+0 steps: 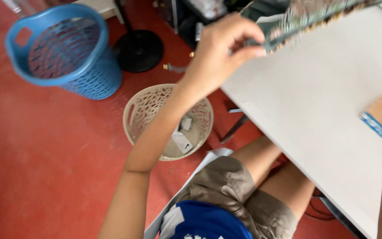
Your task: Untangling the straps of a bikini top and folding it neatly on a table.
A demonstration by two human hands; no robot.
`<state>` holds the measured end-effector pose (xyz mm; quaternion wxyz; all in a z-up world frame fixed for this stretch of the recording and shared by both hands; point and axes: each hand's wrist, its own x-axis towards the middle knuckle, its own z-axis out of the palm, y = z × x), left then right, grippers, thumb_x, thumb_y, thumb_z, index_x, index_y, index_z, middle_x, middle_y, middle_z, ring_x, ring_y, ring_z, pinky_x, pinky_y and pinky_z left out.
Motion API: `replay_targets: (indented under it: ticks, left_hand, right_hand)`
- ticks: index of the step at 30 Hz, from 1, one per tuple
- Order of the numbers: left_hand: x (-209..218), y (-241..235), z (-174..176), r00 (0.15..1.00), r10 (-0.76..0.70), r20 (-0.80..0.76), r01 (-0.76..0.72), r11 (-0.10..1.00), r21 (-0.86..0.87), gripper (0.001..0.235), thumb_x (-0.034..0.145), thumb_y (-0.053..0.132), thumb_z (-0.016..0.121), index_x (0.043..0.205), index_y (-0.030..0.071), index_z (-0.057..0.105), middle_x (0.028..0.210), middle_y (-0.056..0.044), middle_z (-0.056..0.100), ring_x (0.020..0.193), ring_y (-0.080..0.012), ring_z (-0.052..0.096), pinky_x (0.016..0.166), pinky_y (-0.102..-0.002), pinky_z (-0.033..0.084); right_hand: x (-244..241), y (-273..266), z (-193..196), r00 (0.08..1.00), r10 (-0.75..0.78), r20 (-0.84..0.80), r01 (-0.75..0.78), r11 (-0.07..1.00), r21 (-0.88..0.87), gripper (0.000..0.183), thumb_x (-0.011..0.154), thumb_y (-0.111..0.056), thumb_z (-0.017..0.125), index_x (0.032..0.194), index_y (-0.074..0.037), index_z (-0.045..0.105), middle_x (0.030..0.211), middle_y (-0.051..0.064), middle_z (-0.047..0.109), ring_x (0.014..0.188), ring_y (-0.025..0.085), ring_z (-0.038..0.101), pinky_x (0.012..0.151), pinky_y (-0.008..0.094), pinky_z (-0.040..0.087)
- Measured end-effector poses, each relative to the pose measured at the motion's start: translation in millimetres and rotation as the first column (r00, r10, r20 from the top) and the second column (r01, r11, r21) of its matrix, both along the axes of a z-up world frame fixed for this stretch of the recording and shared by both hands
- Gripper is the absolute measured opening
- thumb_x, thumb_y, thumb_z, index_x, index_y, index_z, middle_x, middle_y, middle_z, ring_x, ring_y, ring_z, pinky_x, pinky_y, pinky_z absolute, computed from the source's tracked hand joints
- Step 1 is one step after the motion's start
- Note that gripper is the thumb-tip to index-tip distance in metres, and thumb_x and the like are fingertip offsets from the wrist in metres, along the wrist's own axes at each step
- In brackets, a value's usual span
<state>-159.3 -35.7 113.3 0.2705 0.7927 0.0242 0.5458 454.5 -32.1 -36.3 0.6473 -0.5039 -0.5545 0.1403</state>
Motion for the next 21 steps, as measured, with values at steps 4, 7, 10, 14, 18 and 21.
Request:
replay_targets:
  ticks: [4, 7, 10, 14, 18, 21]
  left_hand:
    - [55, -42, -36, 0.97, -0.201, -0.134, 0.189, 0.977, -0.097, 0.013, 0.088, -0.003, 0.07, 0.095, 0.005, 0.062, 0.087, -0.007, 0.065, 0.078, -0.016, 0.066, 0.073, -0.025, 0.057]
    - [78, -63, -62, 0.943, -0.272, -0.192, 0.23, 0.949, -0.213, 0.006, 0.091, 0.001, 0.066, 0.095, 0.006, 0.065, 0.088, -0.006, 0.066, 0.078, -0.0155, 0.066, 0.074, -0.026, 0.056]
    - [88, -67, -75, 0.878, -0.354, -0.323, 0.22, 0.897, -0.384, 0.004, 0.092, 0.008, 0.064, 0.096, 0.006, 0.065, 0.086, -0.007, 0.068, 0.071, -0.0144, 0.068, 0.069, -0.025, 0.056]
    - [93, -82, -77, 0.654, -0.653, -0.382, 0.367, 0.716, -0.594, 0.016, 0.091, 0.013, 0.066, 0.102, 0.003, 0.064, 0.084, -0.011, 0.069, 0.068, -0.0139, 0.07, 0.067, -0.025, 0.059]
    - [116, -106, -56, 0.372, -0.733, -0.57, 0.423, 0.68, -0.598, 0.033, 0.091, 0.024, 0.063, 0.122, 0.011, 0.062, 0.111, -0.015, 0.073, 0.099, -0.0234, 0.074, 0.093, -0.031, 0.059]
    - [162, -114, -39, 0.547, -0.547, -0.634, 0.562, 0.801, -0.207, 0.029, 0.094, 0.027, 0.058, 0.111, 0.004, 0.065, 0.095, -0.014, 0.076, 0.077, -0.0216, 0.076, 0.069, -0.031, 0.062]
  right_hand:
    - [-46, -102, 26, 0.939, -0.307, -0.153, 0.277, 0.942, -0.192, 0.016, 0.105, -0.041, 0.053, 0.111, -0.027, 0.057, 0.109, -0.008, 0.059, 0.103, 0.009, 0.057, 0.105, 0.029, 0.057]
    - [-142, -157, 91, 0.732, -0.654, -0.19, 0.513, 0.713, -0.478, 0.011, 0.098, -0.039, 0.057, 0.098, -0.028, 0.055, 0.091, -0.014, 0.064, 0.065, -0.001, 0.059, 0.065, 0.015, 0.056]
    - [-144, -199, 80, 0.687, -0.72, -0.097, 0.575, 0.62, -0.535, 0.019, 0.101, -0.033, 0.067, 0.097, -0.021, 0.053, 0.085, -0.007, 0.062, 0.057, 0.002, 0.053, 0.05, 0.018, 0.044]
    - [-156, -248, 78, 0.639, -0.767, -0.06, 0.576, 0.528, -0.624, 0.015, 0.098, -0.025, 0.069, 0.087, -0.015, 0.065, 0.08, -0.001, 0.063, 0.062, 0.008, 0.052, 0.051, 0.02, 0.043]
    - [-77, -286, 37, 0.6, -0.781, -0.174, 0.569, 0.569, -0.593, 0.02, 0.096, -0.041, 0.068, 0.088, -0.027, 0.057, 0.082, -0.009, 0.054, 0.066, 0.006, 0.05, 0.054, 0.018, 0.04]
    - [-105, -298, 53, 0.627, -0.762, -0.161, 0.611, 0.609, -0.505, 0.01, 0.106, -0.034, 0.058, 0.101, -0.026, 0.055, 0.09, -0.011, 0.058, 0.078, 0.002, 0.058, 0.078, 0.018, 0.061]
